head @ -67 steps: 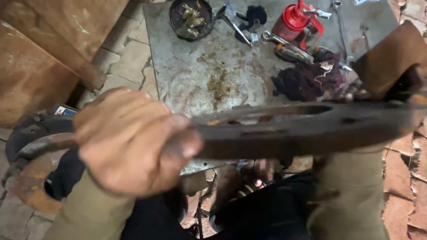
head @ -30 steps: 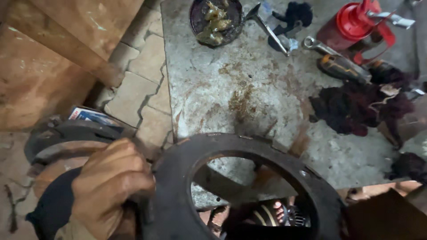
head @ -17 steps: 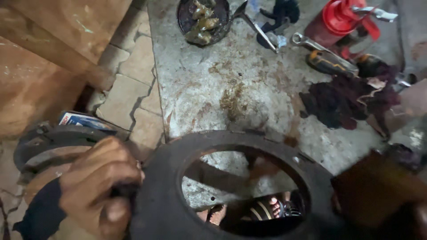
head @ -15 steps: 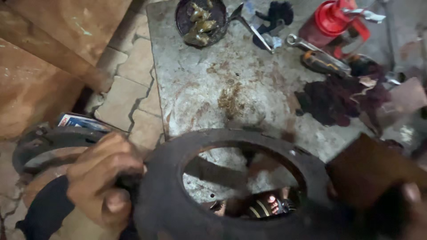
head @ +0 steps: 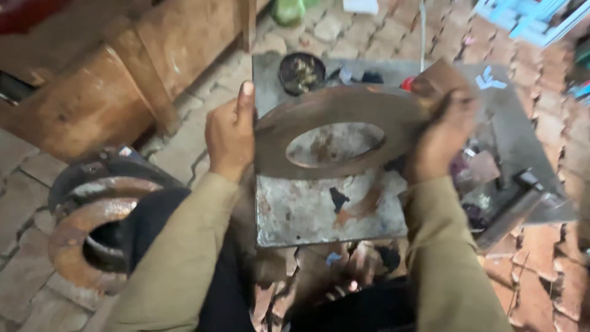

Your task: The person cleans a circular metal clutch plate by hand, using a small piece of sandpaper to scrub the surface of the plate while it sits on a metal workbench, and then handles a metal rod to check the assembly.

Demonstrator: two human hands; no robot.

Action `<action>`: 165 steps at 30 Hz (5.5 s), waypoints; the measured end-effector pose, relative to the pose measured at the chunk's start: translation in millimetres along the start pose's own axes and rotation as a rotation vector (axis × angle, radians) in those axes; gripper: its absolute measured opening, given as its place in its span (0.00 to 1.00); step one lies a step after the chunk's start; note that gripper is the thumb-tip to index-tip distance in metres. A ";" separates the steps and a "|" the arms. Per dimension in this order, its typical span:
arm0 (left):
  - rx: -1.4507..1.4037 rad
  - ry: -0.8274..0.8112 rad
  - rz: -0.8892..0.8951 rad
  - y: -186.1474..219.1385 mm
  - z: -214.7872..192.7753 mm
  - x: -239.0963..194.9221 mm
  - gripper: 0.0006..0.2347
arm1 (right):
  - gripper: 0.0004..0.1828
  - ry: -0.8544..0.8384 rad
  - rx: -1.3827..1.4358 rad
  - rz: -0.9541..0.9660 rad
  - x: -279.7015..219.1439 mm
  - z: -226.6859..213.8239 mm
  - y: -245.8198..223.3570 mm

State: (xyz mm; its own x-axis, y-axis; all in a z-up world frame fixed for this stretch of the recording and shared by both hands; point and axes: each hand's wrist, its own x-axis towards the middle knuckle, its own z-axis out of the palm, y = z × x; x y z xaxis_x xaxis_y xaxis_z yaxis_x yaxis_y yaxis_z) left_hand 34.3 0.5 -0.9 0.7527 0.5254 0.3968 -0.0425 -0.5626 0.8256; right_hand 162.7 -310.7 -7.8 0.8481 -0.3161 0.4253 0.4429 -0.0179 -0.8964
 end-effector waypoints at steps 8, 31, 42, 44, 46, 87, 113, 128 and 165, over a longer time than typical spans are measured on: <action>0.043 0.112 -0.356 -73.3 5.8 4.8 0.34 | 0.17 -0.288 -0.107 -0.199 -10.5 43.4 5.1; 0.045 -0.097 0.125 -2.7 -34.9 -49.7 0.27 | 0.29 -0.183 -0.304 -0.119 -11.3 56.7 7.3; 0.129 -0.006 -0.091 -28.6 -40.9 -84.9 0.25 | 0.34 -0.292 -0.415 -0.288 -24.4 92.9 50.4; 0.071 0.011 -0.133 -40.2 -38.4 -92.8 0.25 | 0.29 -0.316 -0.347 -0.149 -33.4 103.0 39.5; 0.069 0.007 -0.214 -43.8 -37.0 -100.2 0.26 | 0.25 -0.325 -0.364 -0.050 -43.9 100.2 30.0; -0.145 -0.111 -0.904 -78.6 11.2 -109.5 0.34 | 0.09 -0.515 -0.647 -0.396 -43.2 42.6 7.4; -0.551 0.096 -0.126 -18.0 -22.3 -23.8 0.16 | 0.13 -0.485 -1.108 -0.190 -196.5 -21.9 -46.8; 0.217 -0.564 -0.005 -48.2 -8.6 41.4 0.20 | 0.16 -0.566 -1.335 -0.212 -208.5 -14.9 -42.0; 0.559 -0.774 -0.032 -52.9 23.5 0.4 0.40 | 0.14 -0.612 -1.245 -0.173 -210.4 -14.3 -46.8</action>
State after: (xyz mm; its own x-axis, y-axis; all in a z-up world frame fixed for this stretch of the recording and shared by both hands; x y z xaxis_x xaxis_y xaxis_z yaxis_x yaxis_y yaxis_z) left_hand 52.4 15.5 -53.8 0.9824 0.0901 -0.1636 0.1545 -0.8844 0.4405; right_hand -40.7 -256.9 -57.2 0.9437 0.2302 0.2375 0.2814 -0.9361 -0.2108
